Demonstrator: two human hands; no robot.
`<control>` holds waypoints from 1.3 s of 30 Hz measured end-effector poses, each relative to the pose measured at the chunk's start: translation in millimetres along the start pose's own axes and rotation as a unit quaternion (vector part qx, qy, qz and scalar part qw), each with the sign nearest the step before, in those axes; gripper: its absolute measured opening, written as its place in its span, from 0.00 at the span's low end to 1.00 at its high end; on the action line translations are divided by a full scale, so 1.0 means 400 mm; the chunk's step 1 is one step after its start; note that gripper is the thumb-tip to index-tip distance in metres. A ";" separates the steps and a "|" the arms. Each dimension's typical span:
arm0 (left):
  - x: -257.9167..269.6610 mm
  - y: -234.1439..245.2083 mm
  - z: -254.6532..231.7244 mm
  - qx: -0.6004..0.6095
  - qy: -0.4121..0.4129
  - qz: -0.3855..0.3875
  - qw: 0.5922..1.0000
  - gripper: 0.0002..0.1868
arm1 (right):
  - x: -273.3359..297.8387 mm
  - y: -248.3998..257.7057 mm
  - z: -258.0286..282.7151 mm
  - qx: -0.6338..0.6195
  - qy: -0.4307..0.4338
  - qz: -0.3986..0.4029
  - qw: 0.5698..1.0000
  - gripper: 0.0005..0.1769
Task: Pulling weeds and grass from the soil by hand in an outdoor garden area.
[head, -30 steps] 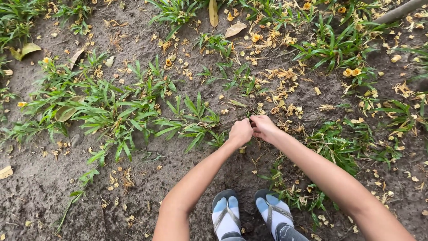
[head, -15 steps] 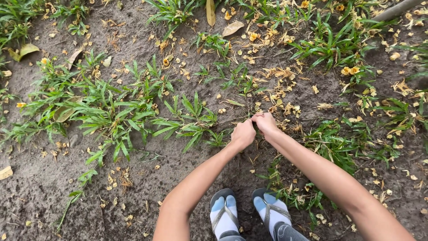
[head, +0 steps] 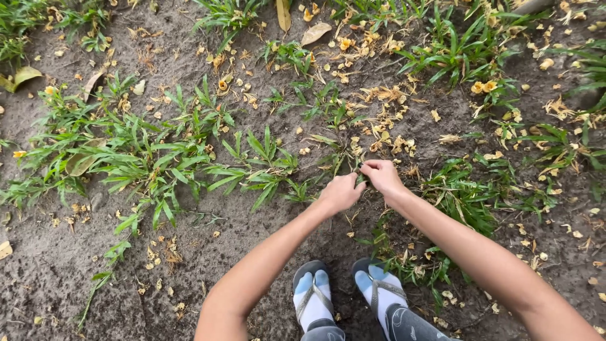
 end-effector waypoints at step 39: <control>-0.343 -0.054 0.254 -0.448 -0.179 -0.499 0.720 0.08 | 0.046 0.007 0.065 -0.033 0.005 0.100 0.994 0.11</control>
Point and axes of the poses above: each hand's wrist, its own x-axis away from the middle knuckle, its own y-axis out of the back of the hand, z = x × y, the point moved 1 cm from there along -x, towards the middle knuckle, and after that the axes turned 1 degree about -z, right-handed, at the moved point
